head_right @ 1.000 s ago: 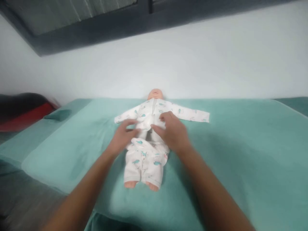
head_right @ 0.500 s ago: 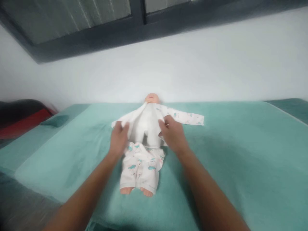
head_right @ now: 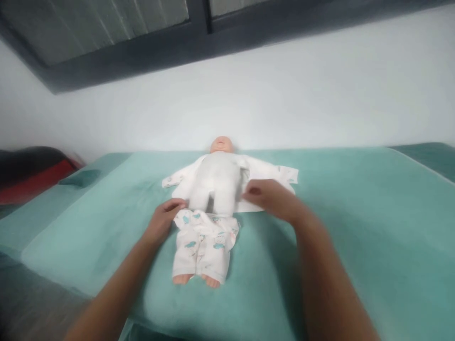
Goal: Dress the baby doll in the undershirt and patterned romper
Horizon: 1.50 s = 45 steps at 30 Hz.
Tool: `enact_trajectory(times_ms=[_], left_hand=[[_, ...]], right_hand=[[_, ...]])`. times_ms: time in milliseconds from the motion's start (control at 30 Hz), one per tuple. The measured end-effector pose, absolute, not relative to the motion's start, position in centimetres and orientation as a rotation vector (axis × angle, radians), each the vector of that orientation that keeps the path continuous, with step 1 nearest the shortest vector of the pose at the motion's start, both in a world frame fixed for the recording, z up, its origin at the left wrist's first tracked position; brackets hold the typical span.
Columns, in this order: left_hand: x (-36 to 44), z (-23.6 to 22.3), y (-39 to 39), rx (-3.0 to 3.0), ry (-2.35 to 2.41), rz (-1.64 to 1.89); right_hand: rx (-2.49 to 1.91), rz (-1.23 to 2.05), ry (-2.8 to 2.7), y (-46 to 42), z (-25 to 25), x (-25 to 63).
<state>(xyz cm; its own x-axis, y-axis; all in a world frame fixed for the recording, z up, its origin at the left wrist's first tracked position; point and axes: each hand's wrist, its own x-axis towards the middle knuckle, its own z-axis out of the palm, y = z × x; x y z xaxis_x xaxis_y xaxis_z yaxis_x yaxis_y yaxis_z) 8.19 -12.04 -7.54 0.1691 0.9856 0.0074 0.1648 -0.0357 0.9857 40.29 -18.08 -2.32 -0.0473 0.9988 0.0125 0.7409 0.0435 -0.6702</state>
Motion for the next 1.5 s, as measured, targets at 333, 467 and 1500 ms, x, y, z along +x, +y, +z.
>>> enact_trajectory(times_ms=[333,467,1500], left_hand=[[6.3,-6.8,-13.4,1.513,0.86,0.758],[6.4,-6.8,-13.4,1.523,0.885,0.751],[15.1,-5.6,-1.4,1.721,1.327,1.067]], right_hand=[[-1.323,1.023,-2.19,-18.8,-1.7,35.3],[-1.35,0.894,-2.151,-18.3,-2.1,35.5],[-1.699,0.476,-1.332,-7.3,-7.3,37.1]])
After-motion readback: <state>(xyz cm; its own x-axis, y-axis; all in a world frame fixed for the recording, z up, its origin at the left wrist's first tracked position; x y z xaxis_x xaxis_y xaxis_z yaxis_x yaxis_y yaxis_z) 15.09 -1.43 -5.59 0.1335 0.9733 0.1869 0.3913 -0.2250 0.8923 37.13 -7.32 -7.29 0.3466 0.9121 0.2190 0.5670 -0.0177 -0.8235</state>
